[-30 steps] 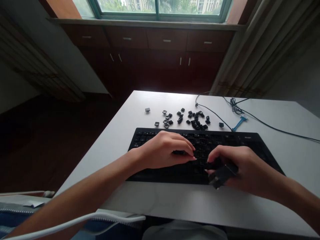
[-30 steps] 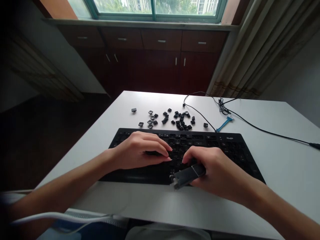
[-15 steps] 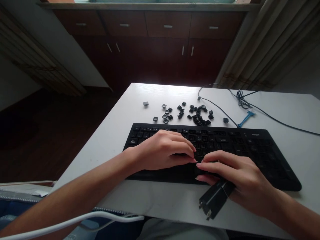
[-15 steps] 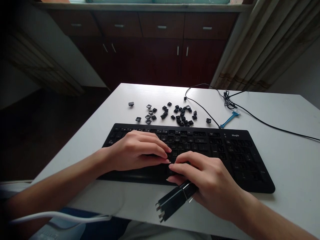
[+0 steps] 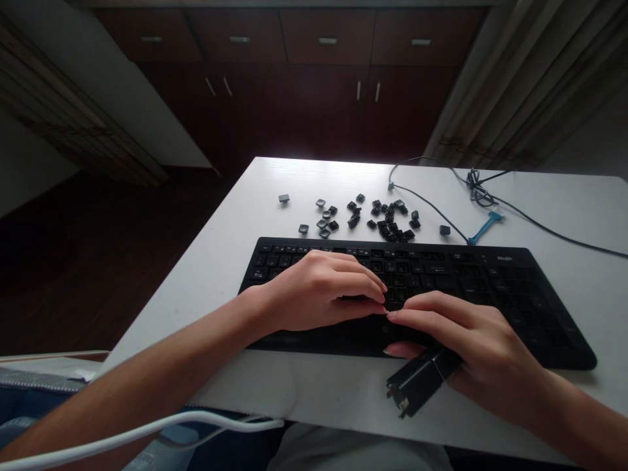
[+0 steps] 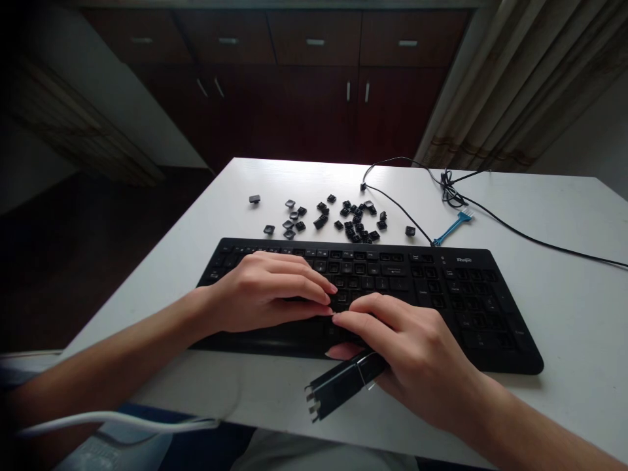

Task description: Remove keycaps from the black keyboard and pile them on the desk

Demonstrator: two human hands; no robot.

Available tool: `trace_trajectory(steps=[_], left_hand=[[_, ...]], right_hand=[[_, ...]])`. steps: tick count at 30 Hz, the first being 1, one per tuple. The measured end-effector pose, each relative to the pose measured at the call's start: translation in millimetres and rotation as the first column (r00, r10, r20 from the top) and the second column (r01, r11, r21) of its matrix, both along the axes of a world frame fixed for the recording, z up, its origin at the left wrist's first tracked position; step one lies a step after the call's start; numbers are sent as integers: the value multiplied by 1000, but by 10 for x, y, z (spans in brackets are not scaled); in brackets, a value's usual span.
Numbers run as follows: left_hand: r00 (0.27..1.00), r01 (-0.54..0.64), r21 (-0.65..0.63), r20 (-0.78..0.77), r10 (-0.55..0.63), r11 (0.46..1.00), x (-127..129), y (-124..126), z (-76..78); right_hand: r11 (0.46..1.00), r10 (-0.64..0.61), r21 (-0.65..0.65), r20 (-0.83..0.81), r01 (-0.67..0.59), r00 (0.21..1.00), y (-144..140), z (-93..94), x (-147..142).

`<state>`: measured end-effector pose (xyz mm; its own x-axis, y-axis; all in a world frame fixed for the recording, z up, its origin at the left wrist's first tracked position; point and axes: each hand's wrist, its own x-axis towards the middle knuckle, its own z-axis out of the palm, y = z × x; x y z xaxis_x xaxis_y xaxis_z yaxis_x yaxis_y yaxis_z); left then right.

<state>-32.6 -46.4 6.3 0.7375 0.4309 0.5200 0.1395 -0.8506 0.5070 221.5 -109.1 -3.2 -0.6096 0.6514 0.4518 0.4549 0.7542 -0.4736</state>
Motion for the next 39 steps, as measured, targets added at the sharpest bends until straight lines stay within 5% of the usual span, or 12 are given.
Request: trace_trajectory(steps=[21, 32, 39], left_hand=[[999, 54, 30, -7, -54, 998, 9, -28, 38], [990, 125, 192, -86, -110, 973, 73, -134, 4], [992, 99, 78, -84, -93, 992, 69, -134, 15]], right_hand=[[993, 88, 72, 12, -88, 996, 45, 59, 218], [985, 79, 143, 114, -95, 990, 10, 23, 281], [986, 88, 128, 128, -105, 988, -5, 51, 236]])
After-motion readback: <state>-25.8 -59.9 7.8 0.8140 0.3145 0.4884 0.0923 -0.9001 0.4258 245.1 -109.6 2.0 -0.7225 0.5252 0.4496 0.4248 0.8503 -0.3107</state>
